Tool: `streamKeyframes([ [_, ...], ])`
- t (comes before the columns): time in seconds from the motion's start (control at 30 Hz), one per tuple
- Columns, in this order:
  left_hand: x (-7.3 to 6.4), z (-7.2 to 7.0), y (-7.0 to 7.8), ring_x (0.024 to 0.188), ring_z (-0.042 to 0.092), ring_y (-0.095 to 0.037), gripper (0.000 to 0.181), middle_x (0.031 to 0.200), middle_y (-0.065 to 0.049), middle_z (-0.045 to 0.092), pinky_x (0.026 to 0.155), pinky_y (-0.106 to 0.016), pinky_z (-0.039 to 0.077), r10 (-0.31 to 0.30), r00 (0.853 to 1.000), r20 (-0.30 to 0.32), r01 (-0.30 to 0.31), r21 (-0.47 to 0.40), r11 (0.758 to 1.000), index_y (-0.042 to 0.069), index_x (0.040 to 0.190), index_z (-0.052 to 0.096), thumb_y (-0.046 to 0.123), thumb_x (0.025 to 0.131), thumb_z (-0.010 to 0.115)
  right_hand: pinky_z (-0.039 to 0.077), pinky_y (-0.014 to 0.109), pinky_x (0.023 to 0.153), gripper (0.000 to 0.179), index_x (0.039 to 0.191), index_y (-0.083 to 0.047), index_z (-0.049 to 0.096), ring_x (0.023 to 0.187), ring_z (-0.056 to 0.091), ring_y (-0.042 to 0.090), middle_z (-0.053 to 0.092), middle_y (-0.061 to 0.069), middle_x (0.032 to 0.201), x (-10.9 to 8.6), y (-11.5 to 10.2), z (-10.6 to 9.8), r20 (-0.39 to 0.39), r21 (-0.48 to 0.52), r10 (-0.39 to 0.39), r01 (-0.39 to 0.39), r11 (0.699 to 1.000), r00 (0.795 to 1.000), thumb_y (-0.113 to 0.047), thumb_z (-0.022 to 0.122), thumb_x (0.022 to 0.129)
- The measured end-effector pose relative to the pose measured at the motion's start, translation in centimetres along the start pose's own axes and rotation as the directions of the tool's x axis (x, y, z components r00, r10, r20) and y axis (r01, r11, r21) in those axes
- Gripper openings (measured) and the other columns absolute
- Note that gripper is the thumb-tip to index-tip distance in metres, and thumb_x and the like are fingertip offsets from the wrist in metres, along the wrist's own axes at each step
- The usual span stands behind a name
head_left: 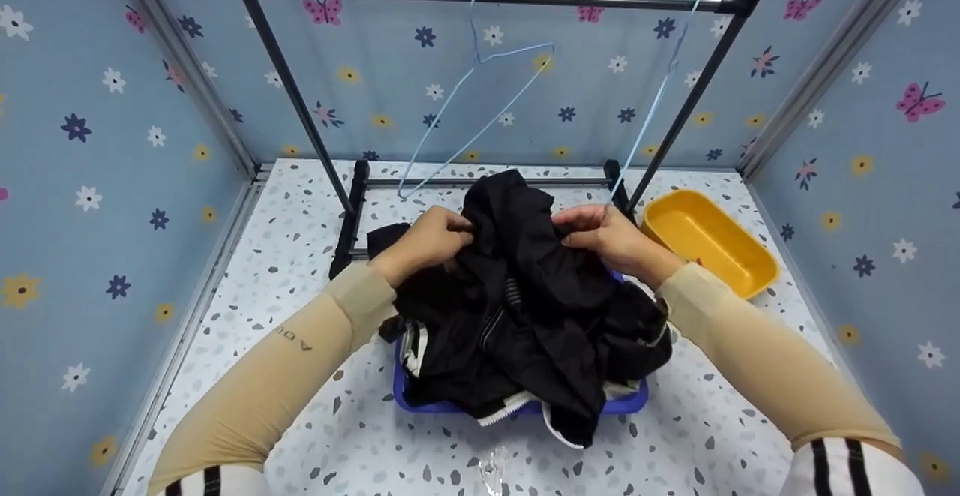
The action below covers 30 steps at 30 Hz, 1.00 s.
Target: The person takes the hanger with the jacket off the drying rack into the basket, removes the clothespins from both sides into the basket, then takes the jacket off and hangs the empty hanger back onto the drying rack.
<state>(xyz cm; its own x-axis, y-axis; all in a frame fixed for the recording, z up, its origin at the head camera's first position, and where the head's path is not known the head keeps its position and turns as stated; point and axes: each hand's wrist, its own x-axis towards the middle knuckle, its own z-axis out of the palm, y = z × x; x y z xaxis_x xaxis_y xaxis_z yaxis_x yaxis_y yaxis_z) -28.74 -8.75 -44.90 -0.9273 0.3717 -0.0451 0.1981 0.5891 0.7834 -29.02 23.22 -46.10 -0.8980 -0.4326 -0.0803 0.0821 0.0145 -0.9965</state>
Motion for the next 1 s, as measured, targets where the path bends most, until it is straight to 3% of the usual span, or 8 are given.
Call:
streamKeyframes([
  [0.17, -1.6, -0.6, 0.5, 0.136, 0.058, -0.042, 0.024, 0.147, -0.028, 0.061, 0.117, -0.054, 0.048, 0.153, 0.988, 0.021, -0.15, -0.11, 0.983, -0.005, 0.117, 0.079, 0.01, 0.105, 0.065, 0.058, 0.017, 0.081, 0.044, 0.097, -0.025, 0.086, 0.09, 0.071, 0.003, 0.081, -0.012, 0.098, -1.8, -1.1, 0.0, 0.106, -0.229, -0.125, 0.147, 0.962, 0.986, 0.015, 0.068, 0.091],
  [0.37, -3.3, -1.1, 1.2, 0.169, 0.011, -0.04, 0.014, 0.18, -0.018, 0.021, 0.135, -0.063, 0.016, 0.286, 0.955, 0.081, -0.274, -0.136, 0.952, 0.007, 0.097, 0.071, 0.018, 0.105, 0.067, 0.054, 0.014, 0.083, 0.018, 0.096, 0.005, 0.081, 0.088, 0.066, 0.0, 0.081, 0.013, 0.095, -3.2, -1.6, 0.4, 0.372, -0.447, -0.236, 0.396, 0.802, 0.898, 0.016, 0.069, 0.091],
  [0.47, -3.9, -1.2, 1.5, 0.17, 0.008, -0.039, 0.016, 0.181, -0.014, 0.023, 0.136, -0.063, 0.011, 0.392, 0.905, 0.166, -0.378, -0.106, 0.92, 0.009, 0.09, 0.067, 0.017, 0.103, 0.068, 0.051, 0.014, 0.079, 0.009, 0.094, 0.009, 0.076, 0.082, 0.061, -0.001, 0.074, 0.015, 0.085, -3.8, -1.4, 1.0, 0.449, -0.475, -0.194, 0.416, 0.775, 0.872, 0.01, 0.067, 0.095],
  [0.53, -4.1, -1.1, 1.5, 0.168, 0.018, -0.039, 0.016, 0.178, -0.013, 0.032, 0.135, -0.061, 0.017, 0.454, 0.855, 0.252, -0.446, -0.093, 0.89, 0.008, 0.089, 0.065, 0.015, 0.104, 0.067, 0.051, 0.017, 0.078, 0.007, 0.097, 0.01, 0.068, 0.082, 0.061, 0.002, 0.07, 0.01, 0.084, -4.1, -1.3, 1.6, 0.446, -0.468, -0.152, 0.375, 0.8, 0.882, 0.004, 0.07, 0.097],
  [0.67, -4.1, -0.5, 1.4, 0.158, 0.044, -0.035, 0.019, 0.167, -0.014, 0.051, 0.128, -0.052, 0.038, 0.509, 0.755, 0.412, -0.519, -0.098, 0.849, 0.005, 0.089, 0.059, 0.014, 0.106, 0.064, 0.058, 0.024, 0.084, 0.041, 0.125, 0.005, 0.052, 0.091, 0.07, 0.013, 0.071, 0.009, 0.099, -4.4, -1.1, 2.5, 0.387, -0.47, -0.093, 0.283, 0.836, 0.917, -0.005, 0.081, 0.097],
  [0.73, -4.1, -0.2, 1.1, 0.145, 0.057, -0.028, 0.022, 0.155, -0.011, 0.062, 0.117, -0.044, 0.046, 0.507, 0.732, 0.455, -0.529, -0.088, 0.844, 0.007, 0.089, 0.056, 0.017, 0.106, 0.066, 0.06, 0.028, 0.086, 0.062, 0.143, 0.003, 0.047, 0.094, 0.072, 0.018, 0.074, 0.013, 0.105, -4.5, -1.1, 2.5, 0.389, -0.511, -0.088, 0.294, 0.808, 0.917, -0.009, 0.084, 0.095],
  [0.9, -4.9, 0.6, 1.0, 0.111, 0.06, -0.015, 0.039, 0.119, 0.003, 0.067, 0.102, -0.034, 0.048, 0.372, 0.757, 0.537, -0.459, 0.032, 0.888, 0.015, 0.107, 0.061, 0.041, 0.093, 0.086, 0.053, 0.046, 0.113, 0.082, 0.163, -0.005, 0.046, 0.128, 0.067, 0.028, 0.068, 0.019, 0.146, -4.9, -1.5, 2.1, 0.492, -0.663, 0.003, 0.373, 0.649, 0.871, -0.024, 0.087, 0.094],
  [1.0, -5.6, 1.0, 1.3, 0.132, 0.059, -0.019, 0.075, 0.137, 0.001, 0.065, 0.119, -0.038, 0.045, 0.257, 0.766, 0.589, -0.42, 0.157, 0.894, 0.02, 0.135, 0.058, 0.053, 0.078, 0.096, 0.039, 0.057, 0.127, 0.098, 0.167, -0.004, 0.04, 0.15, 0.051, 0.036, 0.049, 0.018, 0.167, -5.6, -2.2, 2.1, 0.53, -0.729, 0.166, 0.347, 0.59, 0.832, -0.036, 0.091, 0.089],
])
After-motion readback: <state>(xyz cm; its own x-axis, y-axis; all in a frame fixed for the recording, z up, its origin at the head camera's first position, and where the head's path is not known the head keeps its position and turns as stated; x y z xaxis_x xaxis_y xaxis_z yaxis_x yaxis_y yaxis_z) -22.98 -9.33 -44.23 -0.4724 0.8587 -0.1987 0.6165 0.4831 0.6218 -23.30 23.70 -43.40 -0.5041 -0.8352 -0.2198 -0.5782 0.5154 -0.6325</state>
